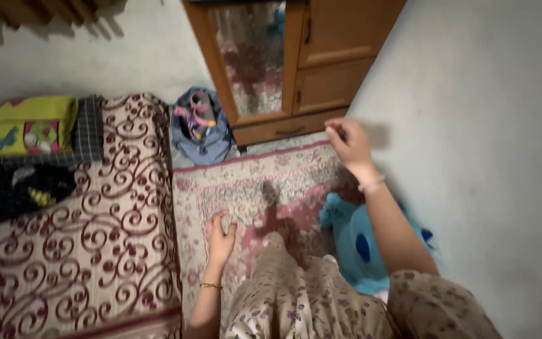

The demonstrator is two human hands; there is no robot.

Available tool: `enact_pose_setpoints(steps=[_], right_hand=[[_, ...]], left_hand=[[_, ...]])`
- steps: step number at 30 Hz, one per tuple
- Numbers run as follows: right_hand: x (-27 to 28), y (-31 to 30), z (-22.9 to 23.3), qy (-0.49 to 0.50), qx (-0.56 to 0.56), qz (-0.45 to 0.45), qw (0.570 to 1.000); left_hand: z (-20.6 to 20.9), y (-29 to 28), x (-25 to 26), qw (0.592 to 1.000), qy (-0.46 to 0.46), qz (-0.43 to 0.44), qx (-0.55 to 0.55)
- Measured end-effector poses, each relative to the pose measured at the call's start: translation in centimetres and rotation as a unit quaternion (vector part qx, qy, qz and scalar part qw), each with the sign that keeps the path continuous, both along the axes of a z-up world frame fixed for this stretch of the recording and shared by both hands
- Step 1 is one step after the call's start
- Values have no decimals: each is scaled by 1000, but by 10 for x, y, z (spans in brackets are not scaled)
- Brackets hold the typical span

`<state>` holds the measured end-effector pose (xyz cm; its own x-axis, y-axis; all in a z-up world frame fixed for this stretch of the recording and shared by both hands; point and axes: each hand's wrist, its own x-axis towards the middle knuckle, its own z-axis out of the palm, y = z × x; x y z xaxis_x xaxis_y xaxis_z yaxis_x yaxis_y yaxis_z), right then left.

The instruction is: The person opens a mirrored wardrobe, retrieves a green bottle, an orange bottle, and a small red tube, then places them on a nearby table. They return to the wardrobe, take out an orange comb, and later retrieve the red tube again before closing the wardrobe.

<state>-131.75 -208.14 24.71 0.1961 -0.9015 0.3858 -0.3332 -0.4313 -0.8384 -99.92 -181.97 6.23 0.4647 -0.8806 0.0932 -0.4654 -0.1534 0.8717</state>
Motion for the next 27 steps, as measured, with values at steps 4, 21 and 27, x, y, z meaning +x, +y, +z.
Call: enact_pose_setpoints(steps=[4, 21, 27], right_hand=[[28, -99, 49, -24, -98, -1, 995], [62, -400, 174, -124, -241, 30, 962], [77, -425, 194, -99, -256, 45, 961]], left_hand=[[19, -121, 19, 999, -38, 2, -36], [132, -395, -25, 981, -49, -26, -186], [165, -430, -54, 990, 46, 2, -134]])
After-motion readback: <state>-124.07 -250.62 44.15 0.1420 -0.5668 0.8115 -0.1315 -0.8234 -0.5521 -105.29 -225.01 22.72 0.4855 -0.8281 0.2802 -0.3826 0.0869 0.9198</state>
